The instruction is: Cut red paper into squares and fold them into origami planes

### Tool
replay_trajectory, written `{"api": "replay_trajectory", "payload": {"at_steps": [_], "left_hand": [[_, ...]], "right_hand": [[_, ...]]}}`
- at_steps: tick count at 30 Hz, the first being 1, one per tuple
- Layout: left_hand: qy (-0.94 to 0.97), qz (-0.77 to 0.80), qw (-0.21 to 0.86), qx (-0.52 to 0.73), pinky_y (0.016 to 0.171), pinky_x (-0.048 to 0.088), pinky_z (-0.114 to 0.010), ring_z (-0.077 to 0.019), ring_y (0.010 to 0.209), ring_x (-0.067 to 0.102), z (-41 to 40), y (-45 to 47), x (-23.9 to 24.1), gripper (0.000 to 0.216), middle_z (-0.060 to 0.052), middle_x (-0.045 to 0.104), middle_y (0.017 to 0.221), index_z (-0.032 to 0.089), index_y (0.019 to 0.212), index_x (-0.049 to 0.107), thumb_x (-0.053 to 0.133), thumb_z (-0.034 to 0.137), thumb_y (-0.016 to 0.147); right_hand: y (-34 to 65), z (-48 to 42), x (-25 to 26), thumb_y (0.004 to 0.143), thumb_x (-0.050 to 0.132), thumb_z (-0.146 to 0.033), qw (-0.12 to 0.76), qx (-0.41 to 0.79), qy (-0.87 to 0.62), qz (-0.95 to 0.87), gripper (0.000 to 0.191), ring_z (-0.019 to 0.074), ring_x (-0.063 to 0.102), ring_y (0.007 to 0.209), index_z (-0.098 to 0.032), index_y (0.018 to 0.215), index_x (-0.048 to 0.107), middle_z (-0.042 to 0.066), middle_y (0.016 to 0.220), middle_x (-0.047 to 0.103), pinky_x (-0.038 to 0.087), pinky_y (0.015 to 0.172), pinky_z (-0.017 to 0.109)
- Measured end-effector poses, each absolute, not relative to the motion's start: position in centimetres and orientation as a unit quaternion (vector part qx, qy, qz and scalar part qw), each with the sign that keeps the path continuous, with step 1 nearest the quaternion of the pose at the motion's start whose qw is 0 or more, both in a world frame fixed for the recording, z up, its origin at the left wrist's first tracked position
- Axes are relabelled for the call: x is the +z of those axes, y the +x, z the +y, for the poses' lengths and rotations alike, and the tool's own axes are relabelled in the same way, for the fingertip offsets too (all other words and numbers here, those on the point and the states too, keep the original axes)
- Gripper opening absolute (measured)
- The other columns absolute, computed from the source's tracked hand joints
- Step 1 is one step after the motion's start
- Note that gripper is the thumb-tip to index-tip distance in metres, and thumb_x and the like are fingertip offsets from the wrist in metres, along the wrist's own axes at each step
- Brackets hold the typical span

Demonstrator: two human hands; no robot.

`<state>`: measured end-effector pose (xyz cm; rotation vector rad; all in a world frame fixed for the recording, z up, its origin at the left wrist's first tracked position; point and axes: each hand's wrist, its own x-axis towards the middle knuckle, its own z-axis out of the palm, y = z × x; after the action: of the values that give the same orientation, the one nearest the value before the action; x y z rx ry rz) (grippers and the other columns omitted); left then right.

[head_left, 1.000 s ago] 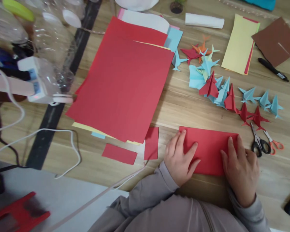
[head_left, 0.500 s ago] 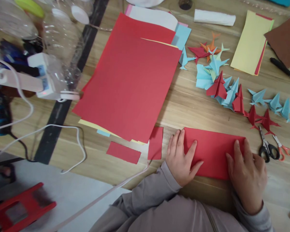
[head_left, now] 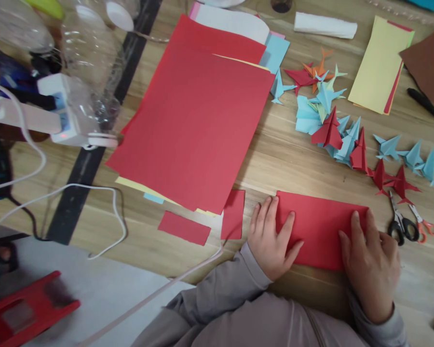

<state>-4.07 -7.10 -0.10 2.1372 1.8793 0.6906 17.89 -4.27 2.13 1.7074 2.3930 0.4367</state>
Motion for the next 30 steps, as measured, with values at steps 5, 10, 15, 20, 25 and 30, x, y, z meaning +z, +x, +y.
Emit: {"api": "replay_trajectory", "payload": {"at_steps": [5, 10, 15, 20, 25, 30], "left_hand": [[0.723, 0.649, 0.092, 0.218, 0.105, 0.035, -0.056, -0.0412, 0.131, 0.041, -6.9, -4.2, 0.0, 0.063, -0.029, 0.045, 0.138, 0.007, 0.126, 0.055, 0.063, 0.046, 0.077], [0.719, 0.663, 0.079, 0.194, 0.106, 0.034, -0.053, -0.0411, 0.129, 0.043, -6.7, -4.3, 0.2, 0.070, -0.028, 0.048, 0.137, 0.005, 0.129, 0.055, 0.062, 0.051, 0.077], [0.735, 0.652, 0.107, 0.150, 0.114, 0.021, -0.053, -0.0380, 0.139, 0.032, -6.5, -4.3, 0.5, 0.069, -0.023, 0.041, 0.147, 0.005, 0.131, 0.053, 0.053, 0.053, 0.083], [0.740, 0.652, 0.107, 0.126, 0.115, 0.016, -0.055, -0.0404, 0.141, 0.029, -6.6, -4.3, 0.1, 0.073, -0.022, 0.037, 0.150, 0.005, 0.134, 0.052, 0.052, 0.057, 0.083], [0.758, 0.635, 0.084, 0.123, 0.114, 0.015, -0.056, -0.0417, 0.141, 0.029, -6.7, -4.3, -0.9, 0.081, -0.030, 0.034, 0.148, 0.000, 0.136, 0.047, 0.050, 0.061, 0.083], [0.775, 0.616, 0.080, 0.119, 0.112, 0.015, -0.061, -0.0446, 0.142, 0.024, -6.5, -4.2, -1.1, 0.087, -0.030, 0.026, 0.152, 0.011, 0.141, 0.045, 0.051, 0.070, 0.077]], "right_hand": [[17.9, -4.3, 2.1, 0.088, 0.058, -0.042, 0.087, 0.141, 0.575, 0.801, 0.057, 0.0286, 0.053, 0.089, -0.013, 0.136, 0.051, 0.014, 0.142, 0.052, 0.040, 0.075, 0.037], [17.9, -4.4, 2.0, 0.088, 0.058, -0.043, 0.084, 0.147, 0.573, 0.802, 0.057, 0.0280, 0.052, 0.088, -0.013, 0.136, 0.051, 0.014, 0.142, 0.052, 0.039, 0.075, 0.037], [17.8, -4.3, 2.0, 0.089, 0.056, -0.042, 0.085, 0.140, 0.575, 0.802, 0.054, 0.0279, 0.052, 0.088, -0.013, 0.135, 0.053, 0.015, 0.142, 0.052, 0.039, 0.075, 0.037], [17.3, -4.2, 2.1, 0.091, 0.053, -0.043, 0.093, 0.137, 0.587, 0.792, 0.052, 0.0273, 0.050, 0.088, -0.013, 0.134, 0.054, 0.014, 0.143, 0.051, 0.040, 0.076, 0.038], [17.0, -4.2, 2.0, 0.094, 0.047, -0.043, 0.101, 0.122, 0.606, 0.779, 0.051, 0.0282, 0.049, 0.092, -0.016, 0.137, 0.052, 0.012, 0.145, 0.048, 0.038, 0.078, 0.039], [16.9, -4.2, 1.9, 0.096, 0.042, -0.043, 0.088, 0.108, 0.617, 0.775, 0.050, 0.0278, 0.048, 0.092, -0.016, 0.137, 0.051, 0.012, 0.146, 0.048, 0.037, 0.076, 0.039]]}}
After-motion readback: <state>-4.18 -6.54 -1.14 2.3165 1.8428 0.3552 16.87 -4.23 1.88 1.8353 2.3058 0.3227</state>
